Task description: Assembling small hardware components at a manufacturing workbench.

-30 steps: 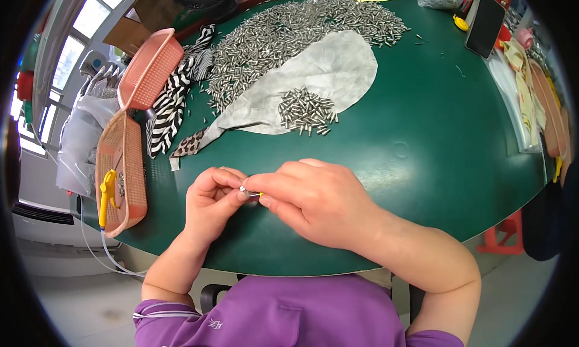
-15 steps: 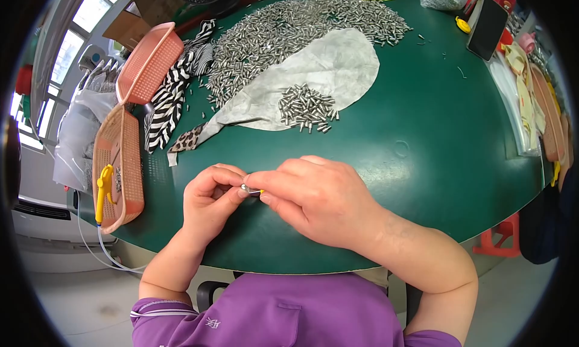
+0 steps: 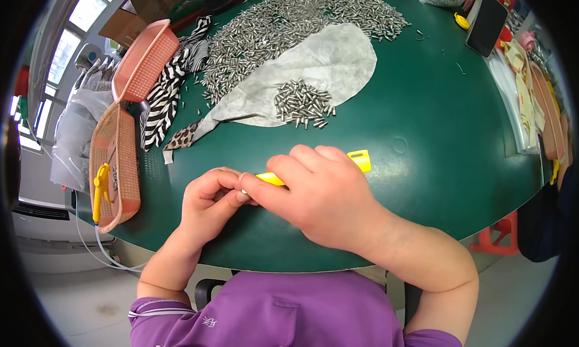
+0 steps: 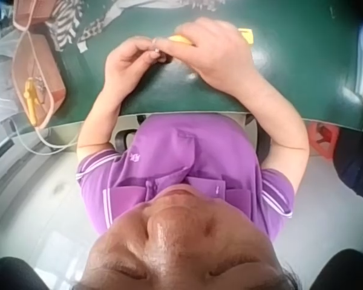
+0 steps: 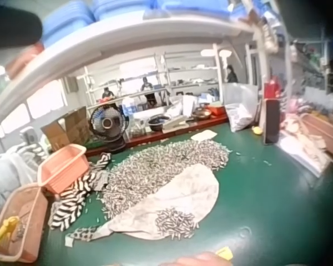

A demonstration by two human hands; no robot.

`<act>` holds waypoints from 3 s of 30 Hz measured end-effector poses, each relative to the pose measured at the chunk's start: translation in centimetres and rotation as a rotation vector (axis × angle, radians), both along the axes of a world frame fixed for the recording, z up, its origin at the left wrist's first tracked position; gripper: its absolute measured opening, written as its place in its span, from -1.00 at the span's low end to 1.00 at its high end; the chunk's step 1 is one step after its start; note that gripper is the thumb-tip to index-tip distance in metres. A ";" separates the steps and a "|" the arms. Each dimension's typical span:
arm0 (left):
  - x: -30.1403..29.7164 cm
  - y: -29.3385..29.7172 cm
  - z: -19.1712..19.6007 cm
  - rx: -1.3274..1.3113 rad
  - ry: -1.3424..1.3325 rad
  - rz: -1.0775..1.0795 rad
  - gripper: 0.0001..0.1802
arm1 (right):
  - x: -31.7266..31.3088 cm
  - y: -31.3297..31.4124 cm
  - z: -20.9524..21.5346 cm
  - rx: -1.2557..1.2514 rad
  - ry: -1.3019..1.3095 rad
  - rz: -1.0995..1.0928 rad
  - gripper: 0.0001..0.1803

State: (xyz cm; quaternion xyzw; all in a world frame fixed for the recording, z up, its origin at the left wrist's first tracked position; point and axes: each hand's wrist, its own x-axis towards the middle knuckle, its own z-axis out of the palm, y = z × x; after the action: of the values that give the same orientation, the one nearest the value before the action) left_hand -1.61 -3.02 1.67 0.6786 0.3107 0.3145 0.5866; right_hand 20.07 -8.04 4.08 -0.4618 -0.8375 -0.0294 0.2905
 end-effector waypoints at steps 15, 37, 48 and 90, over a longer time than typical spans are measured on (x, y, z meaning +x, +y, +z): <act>0.0 0.2 0.0 0.036 -0.068 0.072 -0.90 | -0.4 0.5 -1.3 -0.210 0.421 0.092 -0.75; 0.1 0.2 -0.2 -0.036 -0.185 0.026 -0.92 | -0.5 0.4 -1.3 -0.212 0.466 0.116 -0.68; 0.1 0.1 0.0 -0.109 -0.184 0.025 -0.91 | -0.5 0.3 -1.0 -0.131 0.407 0.072 -0.67; 0.0 0.2 -0.3 0.091 -0.100 0.086 -0.80 | -1.0 0.0 -1.4 -0.217 0.397 0.068 -0.67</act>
State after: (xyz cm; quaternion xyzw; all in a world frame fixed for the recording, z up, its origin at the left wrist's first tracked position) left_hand -1.65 -2.82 1.41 0.6741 0.2954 0.3867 0.5557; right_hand 19.02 -8.09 2.64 -0.4587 -0.7773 0.1618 0.3991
